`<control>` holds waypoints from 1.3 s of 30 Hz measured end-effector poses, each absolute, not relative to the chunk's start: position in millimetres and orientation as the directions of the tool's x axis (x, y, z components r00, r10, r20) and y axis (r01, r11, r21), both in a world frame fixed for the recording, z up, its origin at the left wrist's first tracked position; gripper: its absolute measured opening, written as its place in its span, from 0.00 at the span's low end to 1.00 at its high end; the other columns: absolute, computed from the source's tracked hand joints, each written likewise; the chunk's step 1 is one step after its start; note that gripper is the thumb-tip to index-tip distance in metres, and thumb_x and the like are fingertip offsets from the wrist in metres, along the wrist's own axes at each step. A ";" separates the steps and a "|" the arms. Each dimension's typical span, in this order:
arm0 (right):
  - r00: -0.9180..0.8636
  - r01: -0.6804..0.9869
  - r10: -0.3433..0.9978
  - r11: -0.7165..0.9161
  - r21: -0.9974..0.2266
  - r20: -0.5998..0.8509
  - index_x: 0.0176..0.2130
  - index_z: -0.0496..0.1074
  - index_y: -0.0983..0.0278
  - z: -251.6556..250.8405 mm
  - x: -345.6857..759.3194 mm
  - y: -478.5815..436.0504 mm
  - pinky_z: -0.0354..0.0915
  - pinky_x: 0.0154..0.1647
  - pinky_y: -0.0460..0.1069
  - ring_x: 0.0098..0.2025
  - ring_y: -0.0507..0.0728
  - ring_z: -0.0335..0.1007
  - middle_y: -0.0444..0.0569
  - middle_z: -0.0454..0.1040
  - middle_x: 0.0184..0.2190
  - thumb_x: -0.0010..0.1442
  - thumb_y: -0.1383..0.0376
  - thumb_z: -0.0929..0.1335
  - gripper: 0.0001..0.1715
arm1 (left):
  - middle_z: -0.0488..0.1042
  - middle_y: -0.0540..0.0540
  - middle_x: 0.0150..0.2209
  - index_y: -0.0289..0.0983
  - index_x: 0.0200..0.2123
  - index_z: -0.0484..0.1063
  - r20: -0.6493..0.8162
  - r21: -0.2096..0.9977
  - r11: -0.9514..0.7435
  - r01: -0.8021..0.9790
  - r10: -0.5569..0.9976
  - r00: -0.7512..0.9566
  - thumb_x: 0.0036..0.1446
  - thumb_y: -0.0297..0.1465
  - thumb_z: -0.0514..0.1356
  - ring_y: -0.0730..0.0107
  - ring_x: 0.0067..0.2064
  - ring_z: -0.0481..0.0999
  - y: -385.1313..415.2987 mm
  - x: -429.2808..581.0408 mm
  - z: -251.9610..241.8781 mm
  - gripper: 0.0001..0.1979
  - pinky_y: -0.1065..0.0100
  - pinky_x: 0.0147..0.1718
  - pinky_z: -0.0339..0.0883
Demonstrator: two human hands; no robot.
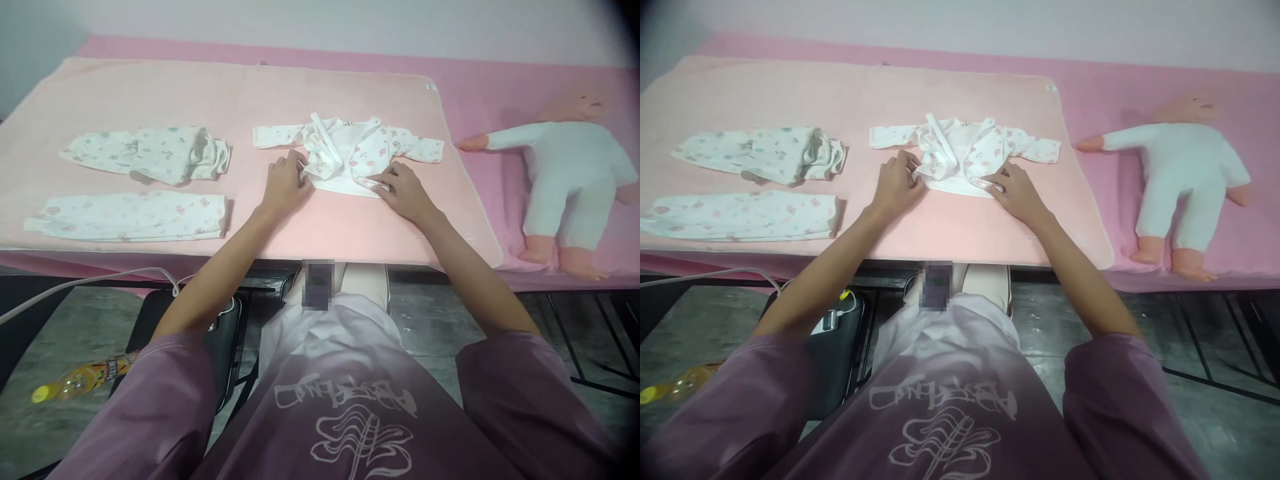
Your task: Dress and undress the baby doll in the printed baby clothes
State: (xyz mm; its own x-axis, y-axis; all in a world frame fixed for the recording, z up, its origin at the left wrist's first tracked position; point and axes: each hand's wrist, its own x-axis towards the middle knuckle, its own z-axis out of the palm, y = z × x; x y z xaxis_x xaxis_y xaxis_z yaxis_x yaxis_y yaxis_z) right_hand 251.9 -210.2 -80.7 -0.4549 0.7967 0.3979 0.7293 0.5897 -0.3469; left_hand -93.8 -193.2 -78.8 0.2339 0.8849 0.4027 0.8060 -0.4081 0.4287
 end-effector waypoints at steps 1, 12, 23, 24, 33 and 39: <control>-0.464 0.715 0.788 0.603 -0.354 0.405 0.58 0.82 0.56 -77.5 253.0 -212.0 0.70 0.55 0.69 0.50 0.71 0.72 0.59 0.73 0.46 0.78 0.44 0.62 0.29 | 0.75 0.43 0.37 0.42 0.60 0.69 0.416 0.415 -0.415 0.809 0.878 0.237 0.65 0.29 0.60 0.45 0.50 0.76 -195.1 -92.8 -74.9 0.20 0.39 0.59 0.64; -0.446 0.754 0.830 0.550 -0.359 0.336 0.56 0.82 0.53 -52.1 264.2 -224.4 0.65 0.65 0.78 0.59 0.74 0.72 0.57 0.77 0.50 0.79 0.40 0.56 0.34 | 0.75 0.38 0.44 0.41 0.48 0.77 0.331 0.332 -0.558 0.761 0.824 0.460 0.66 0.41 0.62 0.37 0.58 0.73 -222.1 -106.2 -40.3 0.13 0.39 0.64 0.62; -0.357 0.834 0.883 0.449 -0.322 0.306 0.74 0.67 0.55 -76.5 221.6 -131.0 0.55 0.77 0.76 0.76 0.75 0.56 0.58 0.65 0.73 0.76 0.39 0.59 0.40 | 0.69 0.33 0.68 0.45 0.63 0.75 0.277 0.502 -0.509 0.699 0.860 0.428 0.68 0.56 0.58 0.30 0.73 0.60 -92.3 -45.3 -76.2 0.30 0.31 0.73 0.49; -0.350 0.837 0.888 0.440 -0.326 0.298 0.75 0.66 0.55 -82.5 220.9 -128.5 0.54 0.77 0.76 0.76 0.75 0.56 0.58 0.65 0.74 0.77 0.39 0.59 0.40 | 0.68 0.35 0.70 0.45 0.64 0.75 0.258 0.485 -0.507 0.712 0.862 0.437 0.68 0.56 0.56 0.31 0.74 0.59 -89.6 -41.0 -81.6 0.31 0.31 0.73 0.47; -0.298 0.860 0.900 0.398 -0.320 0.317 0.75 0.64 0.56 -94.4 226.0 -103.7 0.60 0.69 0.79 0.70 0.78 0.62 0.61 0.67 0.69 0.78 0.47 0.58 0.34 | 0.67 0.38 0.71 0.51 0.69 0.68 0.322 0.550 -0.434 0.713 0.898 0.299 0.63 0.57 0.62 0.36 0.76 0.54 -76.2 -42.0 -84.7 0.35 0.35 0.72 0.50; -0.181 0.892 0.920 0.302 -0.336 0.347 0.61 0.73 0.59 -92.2 218.0 -77.6 0.63 0.71 0.68 0.66 0.69 0.63 0.61 0.69 0.66 0.81 0.40 0.52 0.37 | 0.70 0.40 0.62 0.46 0.59 0.71 0.238 0.468 -0.305 0.829 0.947 0.214 0.74 0.57 0.54 0.49 0.69 0.57 -44.0 -33.6 -89.4 0.25 0.40 0.69 0.53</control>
State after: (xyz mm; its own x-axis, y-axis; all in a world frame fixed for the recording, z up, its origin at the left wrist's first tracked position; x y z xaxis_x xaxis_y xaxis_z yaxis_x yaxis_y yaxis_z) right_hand 218.0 -77.6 -92.2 -0.1809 0.9203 0.3469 0.8922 0.3019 -0.3358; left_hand -33.6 -44.0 -89.4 0.2139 0.9475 0.2378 0.8293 -0.3048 0.4684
